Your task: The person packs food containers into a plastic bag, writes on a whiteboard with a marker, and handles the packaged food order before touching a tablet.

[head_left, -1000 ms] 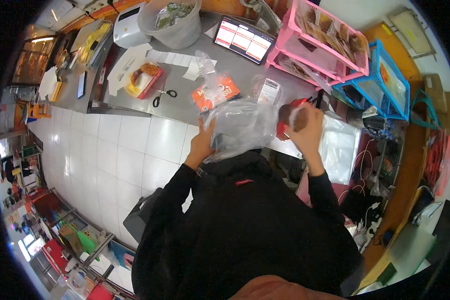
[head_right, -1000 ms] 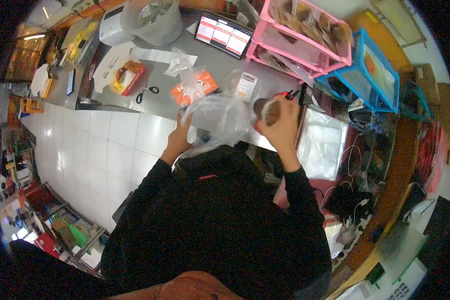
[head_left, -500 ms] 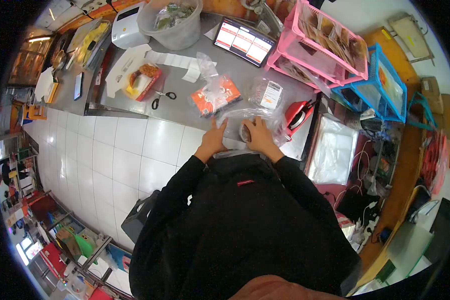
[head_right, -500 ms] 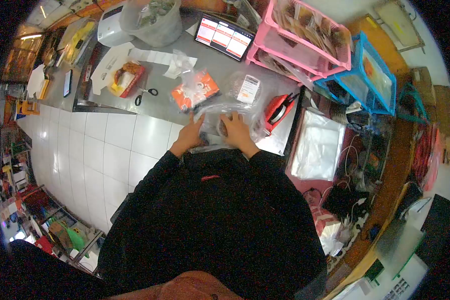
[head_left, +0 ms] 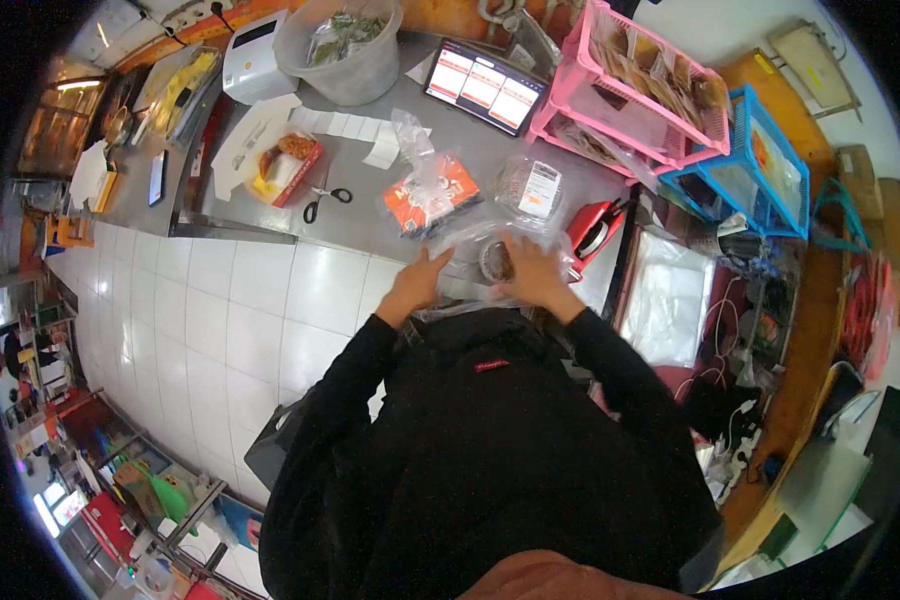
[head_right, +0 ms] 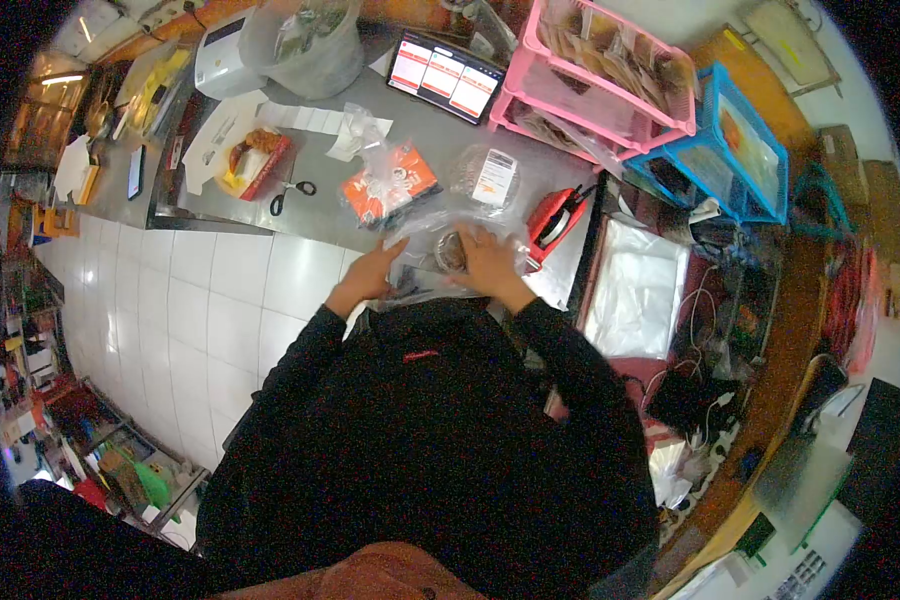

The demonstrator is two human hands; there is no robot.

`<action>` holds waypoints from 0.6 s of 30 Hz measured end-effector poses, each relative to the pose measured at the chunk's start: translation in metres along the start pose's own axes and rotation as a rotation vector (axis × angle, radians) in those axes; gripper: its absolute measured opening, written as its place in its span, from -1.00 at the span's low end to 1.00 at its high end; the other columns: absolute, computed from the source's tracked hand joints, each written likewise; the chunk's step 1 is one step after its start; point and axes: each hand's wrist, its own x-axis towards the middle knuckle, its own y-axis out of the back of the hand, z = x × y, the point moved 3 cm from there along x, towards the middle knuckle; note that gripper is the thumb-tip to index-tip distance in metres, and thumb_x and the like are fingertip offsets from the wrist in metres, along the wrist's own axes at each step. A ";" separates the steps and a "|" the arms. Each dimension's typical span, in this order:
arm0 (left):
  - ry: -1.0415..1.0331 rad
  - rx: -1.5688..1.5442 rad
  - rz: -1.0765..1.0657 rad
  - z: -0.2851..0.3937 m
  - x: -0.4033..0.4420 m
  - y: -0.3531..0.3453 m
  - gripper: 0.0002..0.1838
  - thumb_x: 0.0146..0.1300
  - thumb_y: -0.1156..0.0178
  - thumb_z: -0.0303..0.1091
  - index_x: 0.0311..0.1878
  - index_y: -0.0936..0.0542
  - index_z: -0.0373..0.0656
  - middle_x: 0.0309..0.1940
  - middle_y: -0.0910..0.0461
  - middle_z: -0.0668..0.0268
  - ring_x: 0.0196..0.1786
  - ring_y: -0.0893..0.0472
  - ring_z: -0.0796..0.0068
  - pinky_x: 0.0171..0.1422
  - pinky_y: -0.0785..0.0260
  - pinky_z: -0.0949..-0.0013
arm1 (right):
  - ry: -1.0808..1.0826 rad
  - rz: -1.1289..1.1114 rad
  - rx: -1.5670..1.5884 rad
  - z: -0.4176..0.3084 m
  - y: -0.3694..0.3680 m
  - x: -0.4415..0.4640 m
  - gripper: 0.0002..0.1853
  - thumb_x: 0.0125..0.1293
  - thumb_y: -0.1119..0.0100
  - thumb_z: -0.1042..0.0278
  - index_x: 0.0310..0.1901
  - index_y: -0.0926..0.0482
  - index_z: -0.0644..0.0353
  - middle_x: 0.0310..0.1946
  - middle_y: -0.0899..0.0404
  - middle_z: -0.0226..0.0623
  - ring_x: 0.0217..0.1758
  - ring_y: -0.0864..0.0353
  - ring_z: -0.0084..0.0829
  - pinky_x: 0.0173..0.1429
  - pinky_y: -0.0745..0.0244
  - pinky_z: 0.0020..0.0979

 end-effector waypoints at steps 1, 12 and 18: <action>-0.059 0.030 0.024 -0.009 -0.002 0.003 -0.07 -0.11 -0.31 -0.52 0.40 -0.19 0.16 0.25 -0.33 -0.06 0.05 -0.53 -0.11 0.14 -0.41 0.13 | -0.013 -0.111 -0.156 0.004 0.028 -0.006 -0.22 -0.08 -0.42 0.06 0.25 -0.35 -0.09 0.17 -0.38 -0.07 0.28 -0.28 0.00 0.33 0.10 0.31; -0.561 -0.791 0.228 0.165 -0.056 0.184 -0.47 0.00 -0.30 -0.53 0.12 -0.49 -0.06 -0.01 -0.53 0.30 0.00 -0.55 0.37 0.03 -0.41 0.23 | 0.612 0.121 -0.001 -0.020 0.244 -0.081 -0.54 -0.25 -0.29 0.48 -0.15 -0.54 0.06 -0.17 -0.54 -0.31 0.01 -0.44 -0.18 0.14 -0.24 -0.21; -0.613 -0.745 0.379 0.208 -0.006 0.139 -0.11 -0.04 -0.38 -0.31 0.36 -0.12 -0.14 0.07 -0.45 -0.01 0.05 -0.52 0.11 0.13 -0.34 0.21 | 0.395 0.403 0.853 0.031 0.195 -0.060 -0.36 -0.12 -0.40 0.36 0.09 -0.42 0.19 0.06 -0.47 -0.22 0.23 -0.38 -0.27 0.34 -0.16 -0.19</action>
